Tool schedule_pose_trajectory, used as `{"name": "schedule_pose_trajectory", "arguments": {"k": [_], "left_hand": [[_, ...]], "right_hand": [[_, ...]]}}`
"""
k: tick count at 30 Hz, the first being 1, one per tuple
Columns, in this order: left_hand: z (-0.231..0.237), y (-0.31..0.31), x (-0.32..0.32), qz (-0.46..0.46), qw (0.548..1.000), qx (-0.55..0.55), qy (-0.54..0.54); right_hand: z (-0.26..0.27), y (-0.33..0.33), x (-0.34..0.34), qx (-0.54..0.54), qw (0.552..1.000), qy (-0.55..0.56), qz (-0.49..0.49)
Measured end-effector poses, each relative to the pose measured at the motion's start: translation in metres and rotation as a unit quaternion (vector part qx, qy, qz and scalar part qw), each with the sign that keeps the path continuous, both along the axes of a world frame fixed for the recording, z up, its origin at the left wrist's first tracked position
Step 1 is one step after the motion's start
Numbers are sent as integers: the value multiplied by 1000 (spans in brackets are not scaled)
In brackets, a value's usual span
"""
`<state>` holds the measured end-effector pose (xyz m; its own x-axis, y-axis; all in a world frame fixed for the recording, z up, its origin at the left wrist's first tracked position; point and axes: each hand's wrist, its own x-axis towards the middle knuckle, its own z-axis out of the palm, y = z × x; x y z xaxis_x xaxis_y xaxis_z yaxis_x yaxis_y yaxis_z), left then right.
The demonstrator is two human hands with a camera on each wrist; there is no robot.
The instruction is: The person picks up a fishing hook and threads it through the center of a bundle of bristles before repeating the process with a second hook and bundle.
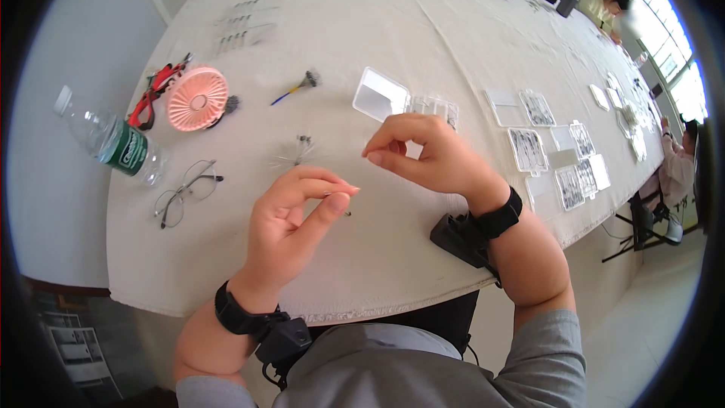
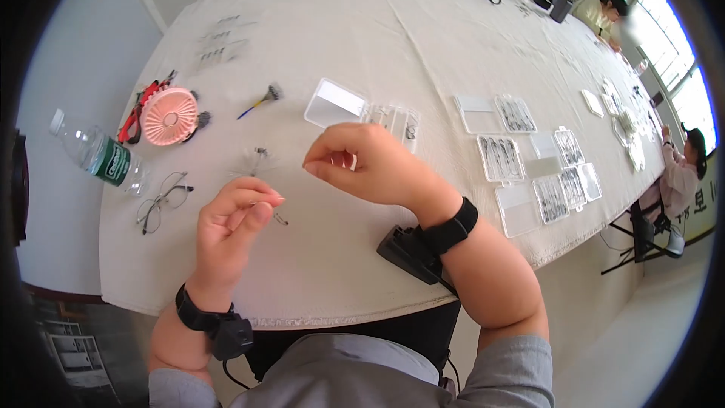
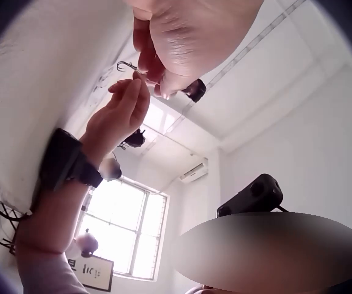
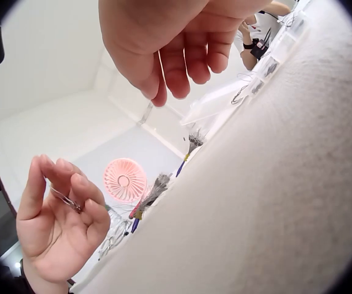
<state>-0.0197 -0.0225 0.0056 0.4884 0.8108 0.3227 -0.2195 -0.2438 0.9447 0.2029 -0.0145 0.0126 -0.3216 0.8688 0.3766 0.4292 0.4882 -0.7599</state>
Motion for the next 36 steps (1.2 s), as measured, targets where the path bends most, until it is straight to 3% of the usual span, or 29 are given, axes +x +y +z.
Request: {"name": "schedule_pose_trajectory", "arguments": {"k": [9,15,27,36], "left_hand": [[1,1,-1,-1,1000,-23,9],[-2,2,2,-12,997,-63,-30],[-2,1,2,6,994,-105,-41],[0,1,2,45,991,-121,-41]], "right_hand": [[-14,-6,-15,-246,949,134,146],[-10,-12,-23,-142,974,53,166],[-14,-12,-28,-134,979,85,130],[-13,-13,-28,-206,960,136,130]]}}
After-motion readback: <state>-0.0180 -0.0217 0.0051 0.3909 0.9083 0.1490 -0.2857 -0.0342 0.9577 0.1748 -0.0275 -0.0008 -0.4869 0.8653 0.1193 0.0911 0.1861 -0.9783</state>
